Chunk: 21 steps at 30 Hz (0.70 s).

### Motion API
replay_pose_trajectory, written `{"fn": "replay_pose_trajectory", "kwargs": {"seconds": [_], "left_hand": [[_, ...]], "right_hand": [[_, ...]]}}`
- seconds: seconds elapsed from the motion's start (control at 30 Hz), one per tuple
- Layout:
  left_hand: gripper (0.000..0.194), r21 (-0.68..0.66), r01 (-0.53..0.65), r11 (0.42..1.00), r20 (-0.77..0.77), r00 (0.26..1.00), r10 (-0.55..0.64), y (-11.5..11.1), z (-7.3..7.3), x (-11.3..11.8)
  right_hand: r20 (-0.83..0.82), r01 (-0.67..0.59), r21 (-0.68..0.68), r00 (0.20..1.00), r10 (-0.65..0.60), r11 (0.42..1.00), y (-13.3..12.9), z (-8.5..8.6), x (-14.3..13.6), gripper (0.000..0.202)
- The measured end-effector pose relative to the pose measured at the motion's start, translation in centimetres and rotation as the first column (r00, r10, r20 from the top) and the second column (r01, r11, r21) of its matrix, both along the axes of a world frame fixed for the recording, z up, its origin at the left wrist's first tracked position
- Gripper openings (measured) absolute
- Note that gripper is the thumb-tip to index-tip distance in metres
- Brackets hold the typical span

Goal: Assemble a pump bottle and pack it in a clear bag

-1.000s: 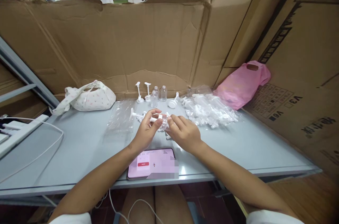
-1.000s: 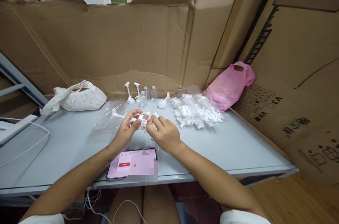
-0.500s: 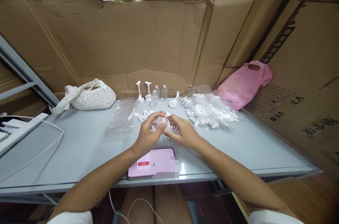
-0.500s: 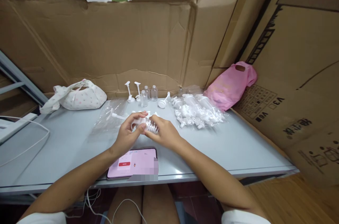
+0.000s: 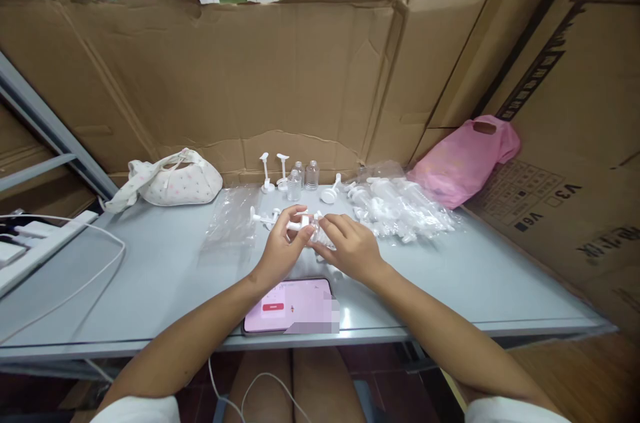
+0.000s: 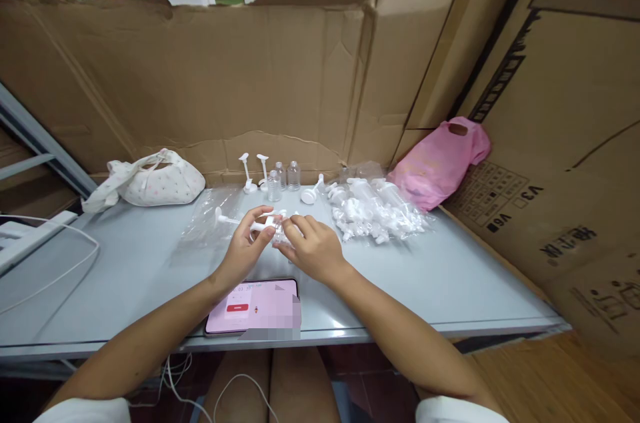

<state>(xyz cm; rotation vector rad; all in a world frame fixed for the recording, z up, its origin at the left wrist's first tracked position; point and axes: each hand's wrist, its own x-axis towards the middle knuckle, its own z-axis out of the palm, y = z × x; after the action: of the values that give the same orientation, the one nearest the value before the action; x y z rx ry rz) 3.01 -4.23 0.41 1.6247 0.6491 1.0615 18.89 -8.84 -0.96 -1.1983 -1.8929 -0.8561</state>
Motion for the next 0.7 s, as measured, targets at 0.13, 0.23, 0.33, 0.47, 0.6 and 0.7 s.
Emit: {"fn": "replay_pose_trajectory", "kwargs": {"seconds": [0.13,0.23,0.33,0.47,0.6,0.7], "left_hand": [[0.034,0.024,-0.028,0.999,-0.011,1.0,0.028,0.1,-0.6,0.1],[0.025,0.171,-0.037,0.985,-0.017,0.999,0.041,0.2,-1.0,-0.1],[0.019,0.291,-0.002,0.957,-0.024,1.0,0.01,0.2,-1.3,-0.4],[0.018,0.436,0.021,0.9,-0.006,1.0,-0.02,0.3,-1.4,-0.8],[0.017,0.551,0.026,0.834,0.046,0.997,-0.062,0.4,-1.3,-0.9],[0.016,0.594,0.075,0.801,0.081,0.985,-0.152,0.4,-1.2,-1.0]], "right_hand": [[0.073,0.039,0.01,0.997,-0.039,0.999,0.0,0.1,0.0,0.022],[-0.135,-0.092,-0.175,0.988,0.068,0.98,-0.3,0.2,0.0,0.026],[-0.388,-0.301,-0.425,0.913,0.128,0.854,-0.7,0.7,0.1,0.031],[-0.61,-0.507,-0.544,0.786,0.1,0.668,-1.0,1.4,0.1,0.032],[-0.789,-0.687,-0.51,0.613,0.035,0.518,-1.0,1.6,-0.1,0.036],[-0.881,-0.832,-0.468,0.464,-0.09,0.297,-0.9,1.5,-0.2,0.042]]}}
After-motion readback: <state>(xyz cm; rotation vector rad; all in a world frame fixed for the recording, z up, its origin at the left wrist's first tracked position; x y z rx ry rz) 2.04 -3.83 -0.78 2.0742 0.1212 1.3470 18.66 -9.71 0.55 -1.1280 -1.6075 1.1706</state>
